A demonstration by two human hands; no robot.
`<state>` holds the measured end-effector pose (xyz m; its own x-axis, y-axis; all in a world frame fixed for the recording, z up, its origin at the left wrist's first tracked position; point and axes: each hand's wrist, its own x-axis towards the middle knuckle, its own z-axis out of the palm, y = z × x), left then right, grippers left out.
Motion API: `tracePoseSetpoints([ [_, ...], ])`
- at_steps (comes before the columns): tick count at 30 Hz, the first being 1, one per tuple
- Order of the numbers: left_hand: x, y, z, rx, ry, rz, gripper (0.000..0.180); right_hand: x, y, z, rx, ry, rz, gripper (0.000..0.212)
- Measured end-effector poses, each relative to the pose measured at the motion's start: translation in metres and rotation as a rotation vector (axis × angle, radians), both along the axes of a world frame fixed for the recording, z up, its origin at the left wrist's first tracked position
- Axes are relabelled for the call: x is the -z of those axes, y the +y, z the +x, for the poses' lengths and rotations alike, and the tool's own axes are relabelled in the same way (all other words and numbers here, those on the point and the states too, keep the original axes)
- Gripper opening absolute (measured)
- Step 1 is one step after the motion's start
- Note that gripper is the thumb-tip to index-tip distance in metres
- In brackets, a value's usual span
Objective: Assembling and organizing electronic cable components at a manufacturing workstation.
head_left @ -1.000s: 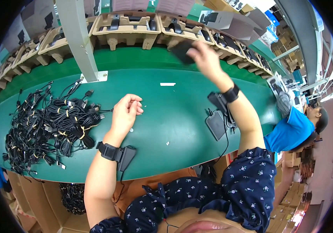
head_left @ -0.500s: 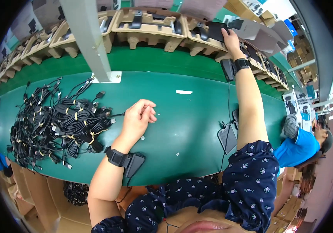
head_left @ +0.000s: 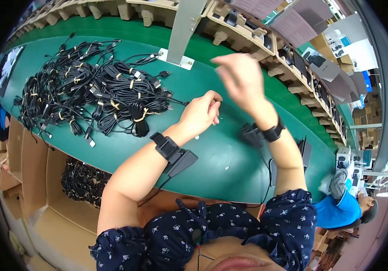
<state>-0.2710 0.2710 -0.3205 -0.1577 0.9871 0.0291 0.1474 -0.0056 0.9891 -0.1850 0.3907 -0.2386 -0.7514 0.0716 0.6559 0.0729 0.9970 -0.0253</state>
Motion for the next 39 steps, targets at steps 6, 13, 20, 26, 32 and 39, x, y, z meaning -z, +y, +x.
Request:
tracePoseSetpoints([
  [6,0.019,0.002,0.004,-0.018,0.034,0.252,0.014,-0.015,-0.111,-0.054,-0.634,-0.162,0.182,0.027],
  [13,0.016,0.004,0.004,-0.085,0.169,0.167,0.011,0.008,-0.12,-0.077,-0.341,-0.384,0.472,0.028],
  [20,0.039,0.005,0.0,0.253,-0.265,0.336,0.029,0.006,-0.101,-0.055,-0.366,-0.246,-0.263,0.024],
  [26,-0.007,0.0,0.005,0.504,-0.177,-0.15,0.027,0.026,-0.069,0.002,-0.328,-0.038,-1.31,0.026],
  [32,-0.018,-0.015,0.017,0.375,-0.256,0.05,0.02,0.018,-0.044,0.052,-0.088,0.238,-1.166,0.026],
  [39,-0.047,-0.019,0.0,-0.378,0.613,0.81,0.054,0.015,-0.039,0.086,0.125,0.255,-1.074,0.023],
])
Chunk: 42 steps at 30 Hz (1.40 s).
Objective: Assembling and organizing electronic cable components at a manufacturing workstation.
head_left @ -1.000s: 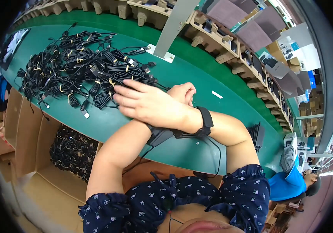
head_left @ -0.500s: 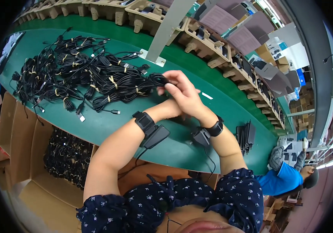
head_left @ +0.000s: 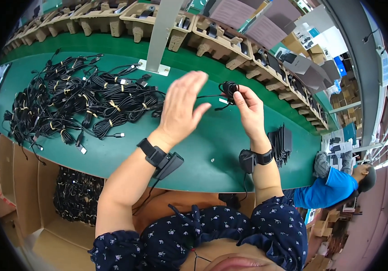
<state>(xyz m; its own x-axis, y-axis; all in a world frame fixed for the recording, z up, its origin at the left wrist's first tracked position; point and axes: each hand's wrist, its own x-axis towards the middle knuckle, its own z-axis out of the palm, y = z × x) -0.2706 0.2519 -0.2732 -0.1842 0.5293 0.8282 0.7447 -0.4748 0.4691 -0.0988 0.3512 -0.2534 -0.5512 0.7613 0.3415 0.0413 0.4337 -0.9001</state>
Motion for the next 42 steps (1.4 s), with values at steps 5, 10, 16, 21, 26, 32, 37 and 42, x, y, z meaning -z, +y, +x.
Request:
tracePoseSetpoints([
  [5,0.03,0.004,-0.017,-0.166,0.286,-0.39,0.02,-0.014,-0.022,-0.007,-0.093,0.073,-0.138,0.023],
  [10,0.007,0.0,0.005,0.475,-0.655,-0.187,0.028,-0.003,-0.03,-0.017,-0.034,0.187,-0.2,0.018],
  [16,0.014,0.001,-0.004,0.714,-0.887,-0.491,0.041,0.009,-0.037,-0.033,0.061,-0.122,0.501,0.032],
  [21,0.006,-0.003,0.004,0.753,-0.835,-0.732,0.025,-0.016,-0.041,-0.036,-0.29,-0.453,1.083,0.06],
  [26,0.005,0.001,-0.005,0.869,-0.991,-0.836,0.025,-0.01,-0.026,-0.028,-0.208,-0.495,1.04,0.063],
  [32,0.021,0.006,-0.009,0.597,-0.75,-0.664,0.029,-0.015,0.006,-0.012,-0.032,-0.519,1.118,0.03],
  [37,0.018,0.008,-0.005,0.479,-0.532,-0.815,0.01,-0.013,0.012,0.007,-0.098,-0.63,0.939,0.03],
  [42,0.025,0.006,-0.002,0.403,-0.466,-0.817,0.014,-0.007,0.007,0.013,-0.24,-0.599,0.75,0.041],
])
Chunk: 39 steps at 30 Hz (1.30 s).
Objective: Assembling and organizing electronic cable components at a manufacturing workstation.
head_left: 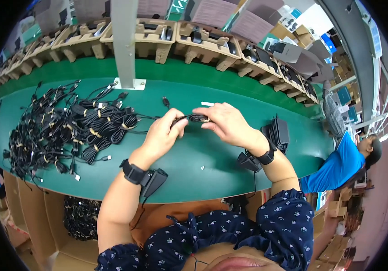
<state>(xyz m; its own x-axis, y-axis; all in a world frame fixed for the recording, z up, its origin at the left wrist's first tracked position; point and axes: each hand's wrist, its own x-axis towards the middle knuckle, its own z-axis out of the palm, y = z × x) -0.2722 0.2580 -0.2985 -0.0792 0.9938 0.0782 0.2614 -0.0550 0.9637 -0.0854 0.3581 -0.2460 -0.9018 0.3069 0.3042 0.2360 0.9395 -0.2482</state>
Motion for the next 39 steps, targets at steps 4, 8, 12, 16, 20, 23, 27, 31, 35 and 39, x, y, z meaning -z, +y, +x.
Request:
tracePoseSetpoints([
  [4,0.013,0.008,0.002,-0.173,0.139,0.236,0.029,-0.016,0.041,0.022,0.311,0.24,0.089,0.037],
  [8,0.02,0.012,0.002,-0.273,0.152,0.244,0.027,-0.041,0.122,0.048,0.776,0.336,0.151,0.03],
  [12,0.014,0.015,0.003,-0.264,0.361,0.272,0.024,-0.043,0.204,0.068,0.938,0.217,0.328,0.036],
  [16,0.01,0.017,-0.001,-0.282,0.414,0.282,0.022,-0.041,0.247,0.067,0.97,-0.163,0.319,0.036],
  [20,0.01,0.02,-0.002,-0.262,0.442,0.273,0.017,-0.039,0.267,0.056,0.961,-0.165,0.223,0.034],
  [23,0.01,0.019,-0.003,-0.287,0.427,0.28,0.013,-0.043,0.268,0.045,0.939,-0.14,0.226,0.031],
  [27,0.011,0.022,-0.003,-0.284,0.438,0.275,0.012,-0.048,0.277,0.047,0.944,-0.338,0.313,0.028],
  [31,0.013,0.023,-0.006,-0.29,0.463,0.299,0.01,-0.049,0.279,0.04,0.998,-0.511,0.354,0.025],
  [35,0.009,0.022,-0.006,-0.295,0.486,0.317,0.007,-0.022,0.296,0.026,1.012,-0.369,0.325,0.028],
  [39,0.012,0.026,-0.006,-0.289,0.469,0.297,0.006,0.025,0.32,0.027,1.076,-0.137,0.155,0.049],
])
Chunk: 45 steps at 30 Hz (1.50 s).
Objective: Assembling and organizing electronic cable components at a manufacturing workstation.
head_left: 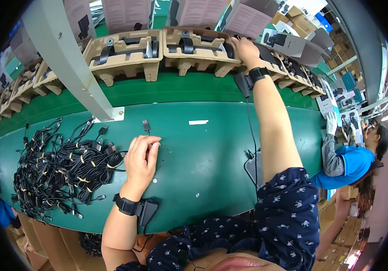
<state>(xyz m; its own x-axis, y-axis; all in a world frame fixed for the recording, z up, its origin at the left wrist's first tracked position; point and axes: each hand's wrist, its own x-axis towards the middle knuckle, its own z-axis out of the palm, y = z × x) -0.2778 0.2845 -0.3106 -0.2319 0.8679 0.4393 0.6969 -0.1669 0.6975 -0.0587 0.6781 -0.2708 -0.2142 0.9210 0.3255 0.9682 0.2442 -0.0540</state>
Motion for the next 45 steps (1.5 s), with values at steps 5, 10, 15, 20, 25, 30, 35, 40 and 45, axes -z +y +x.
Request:
tracePoseSetpoints([
  [5,0.0,-0.004,-0.002,-0.008,0.02,-0.007,0.005,-0.001,-0.007,0.006,-0.125,-0.21,-0.068,0.049],
  [10,0.001,-0.003,-0.004,0.009,0.01,-0.012,0.005,-0.008,0.004,0.027,-0.123,-0.186,-0.018,0.03],
  [15,0.0,-0.002,-0.004,0.017,0.002,-0.021,0.005,0.005,0.015,0.027,-0.04,0.142,0.093,0.02],
  [20,-0.001,-0.002,-0.002,0.004,0.001,-0.044,0.006,0.001,0.019,0.025,-0.07,-0.005,0.036,0.018],
  [25,0.007,0.004,-0.002,0.035,-0.032,-0.024,0.007,0.009,-0.014,0.042,-0.051,-0.386,0.344,0.025],
  [30,0.01,-0.003,-0.006,-0.001,-0.166,0.025,0.013,-0.018,-0.092,0.076,-0.279,-0.211,0.513,0.035],
  [35,0.003,-0.006,0.004,0.002,0.058,0.123,0.03,-0.025,-0.191,0.171,-0.214,-0.267,0.206,0.03],
  [40,-0.009,-0.027,0.0,-0.089,0.44,-0.077,0.044,-0.02,-0.306,0.186,-0.09,-0.204,-0.456,0.04],
  [45,-0.006,-0.035,0.0,-0.052,0.623,-0.275,0.045,0.019,-0.373,0.161,-0.132,-0.297,-0.54,0.088],
])
